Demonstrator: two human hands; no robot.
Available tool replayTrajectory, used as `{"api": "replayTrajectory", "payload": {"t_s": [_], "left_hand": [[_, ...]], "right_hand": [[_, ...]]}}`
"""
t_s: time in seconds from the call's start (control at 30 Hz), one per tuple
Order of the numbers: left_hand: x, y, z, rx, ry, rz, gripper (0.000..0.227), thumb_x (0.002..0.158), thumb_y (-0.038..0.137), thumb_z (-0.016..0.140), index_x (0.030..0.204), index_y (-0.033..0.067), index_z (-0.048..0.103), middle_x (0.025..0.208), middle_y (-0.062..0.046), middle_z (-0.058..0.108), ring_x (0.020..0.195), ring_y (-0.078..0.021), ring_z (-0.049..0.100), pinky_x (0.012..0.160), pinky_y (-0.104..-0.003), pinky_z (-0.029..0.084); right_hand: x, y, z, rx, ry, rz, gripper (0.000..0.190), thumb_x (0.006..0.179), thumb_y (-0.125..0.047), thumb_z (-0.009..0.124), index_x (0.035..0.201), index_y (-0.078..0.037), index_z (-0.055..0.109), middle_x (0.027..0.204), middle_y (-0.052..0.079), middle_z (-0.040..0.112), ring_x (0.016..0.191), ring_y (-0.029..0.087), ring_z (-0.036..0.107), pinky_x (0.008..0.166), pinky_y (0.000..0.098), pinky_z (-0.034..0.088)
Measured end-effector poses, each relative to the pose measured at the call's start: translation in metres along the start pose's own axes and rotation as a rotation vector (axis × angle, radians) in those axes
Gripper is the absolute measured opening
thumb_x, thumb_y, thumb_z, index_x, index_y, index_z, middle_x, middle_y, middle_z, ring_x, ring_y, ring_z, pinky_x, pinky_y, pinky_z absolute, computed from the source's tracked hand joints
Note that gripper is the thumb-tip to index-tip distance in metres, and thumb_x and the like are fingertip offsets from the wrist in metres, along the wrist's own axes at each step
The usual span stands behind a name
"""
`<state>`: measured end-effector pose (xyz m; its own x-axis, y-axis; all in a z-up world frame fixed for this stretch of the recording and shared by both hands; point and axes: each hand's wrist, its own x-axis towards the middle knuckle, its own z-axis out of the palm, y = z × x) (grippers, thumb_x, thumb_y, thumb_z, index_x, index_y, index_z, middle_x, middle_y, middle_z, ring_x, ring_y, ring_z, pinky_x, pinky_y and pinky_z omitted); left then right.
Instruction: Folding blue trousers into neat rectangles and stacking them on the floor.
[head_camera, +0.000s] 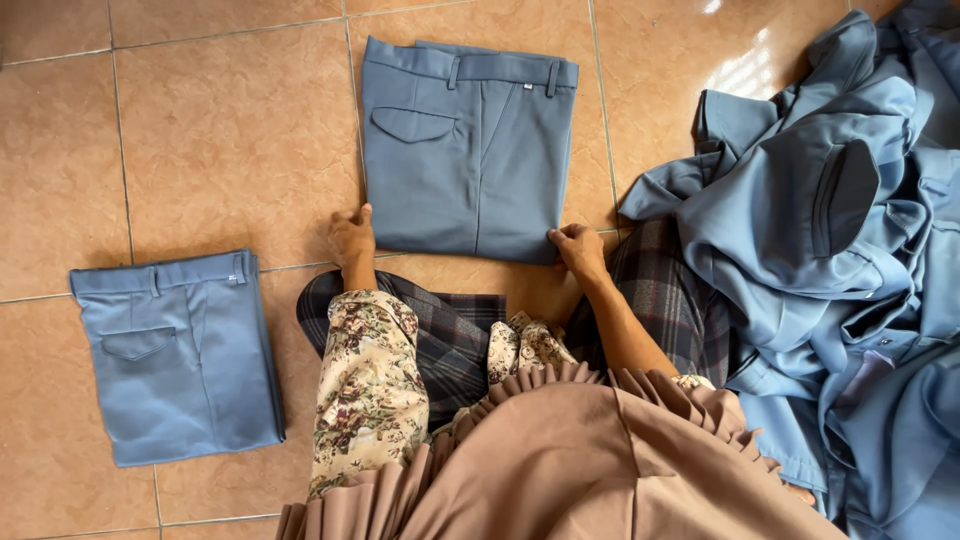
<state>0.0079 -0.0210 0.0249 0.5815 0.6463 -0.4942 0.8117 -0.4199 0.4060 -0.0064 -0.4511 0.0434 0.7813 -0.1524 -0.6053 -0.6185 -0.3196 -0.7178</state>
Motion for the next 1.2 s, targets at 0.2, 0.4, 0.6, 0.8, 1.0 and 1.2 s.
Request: {"api": "replayTrajectory", "payload": {"t_s": [0.2,0.4,0.6,0.8,1.0,1.2], "left_hand": [[-0.141,0.042,0.041,-0.574,0.250,0.374,0.088,0.096,0.038,0.076,0.158,0.0066,0.024,0.158,-0.028,0.025,0.151,-0.0439,0.024,0.128,-0.058,0.019],[-0.251,0.061,0.076,-1.324,-0.269,-0.246,0.089,0.105,0.025,0.062,0.165,0.0243,-0.004,0.168,-0.027,-0.005,0.157,-0.0416,-0.003,0.123,-0.065,0.014],[-0.204,0.043,0.094,-1.312,-0.219,-0.321,0.104,0.098,0.028,0.074,0.164,0.0171,-0.006,0.166,-0.029,-0.003,0.154,-0.0460,0.010,0.120,-0.062,0.028],[-0.191,0.041,0.080,-1.570,-0.348,-0.244,0.099,0.091,0.006,0.079,0.161,0.0355,0.015,0.154,-0.018,0.021,0.146,-0.0440,0.028,0.120,-0.063,0.023],[-0.221,0.043,-0.010,-1.664,-0.432,-0.115,0.083,0.082,0.001,0.081,0.144,0.0350,0.038,0.129,-0.009,0.038,0.114,-0.0301,0.049,0.102,-0.045,0.048],[-0.213,0.021,-0.068,-1.771,-0.434,-0.088,0.067,0.076,0.000,0.084,0.130,0.0246,0.052,0.094,-0.003,0.051,0.077,-0.0232,0.065,0.070,-0.034,0.064]], "right_hand": [[-0.030,-0.024,0.008,0.199,0.002,0.043,0.049,0.086,-0.005,0.075,0.131,0.002,0.055,0.090,0.029,0.066,0.064,0.033,0.072,0.051,0.0450,0.067],[-0.043,-0.018,0.028,0.410,-0.293,0.188,0.041,0.088,0.002,0.065,0.126,0.011,0.053,0.082,0.018,0.061,0.065,0.028,0.072,0.067,0.0521,0.066],[-0.055,-0.030,0.037,0.452,-0.459,0.145,0.019,0.087,-0.001,0.069,0.102,0.007,0.060,0.082,0.017,0.068,0.067,0.027,0.073,0.068,0.0472,0.066],[-0.026,-0.054,0.034,0.597,-0.492,0.138,0.057,0.089,-0.035,0.082,0.128,-0.004,0.053,0.103,0.012,0.059,0.090,0.027,0.069,0.077,0.0434,0.064],[0.120,-0.034,0.023,0.987,-0.386,0.142,0.056,0.090,-0.032,0.086,0.123,-0.001,0.054,0.132,0.020,0.059,0.126,0.036,0.062,0.107,0.0513,0.051],[0.149,-0.079,0.025,1.039,-0.265,0.062,0.027,0.077,-0.014,0.087,0.095,-0.008,0.068,0.096,0.012,0.076,0.086,0.028,0.080,0.084,0.0388,0.068]]}}
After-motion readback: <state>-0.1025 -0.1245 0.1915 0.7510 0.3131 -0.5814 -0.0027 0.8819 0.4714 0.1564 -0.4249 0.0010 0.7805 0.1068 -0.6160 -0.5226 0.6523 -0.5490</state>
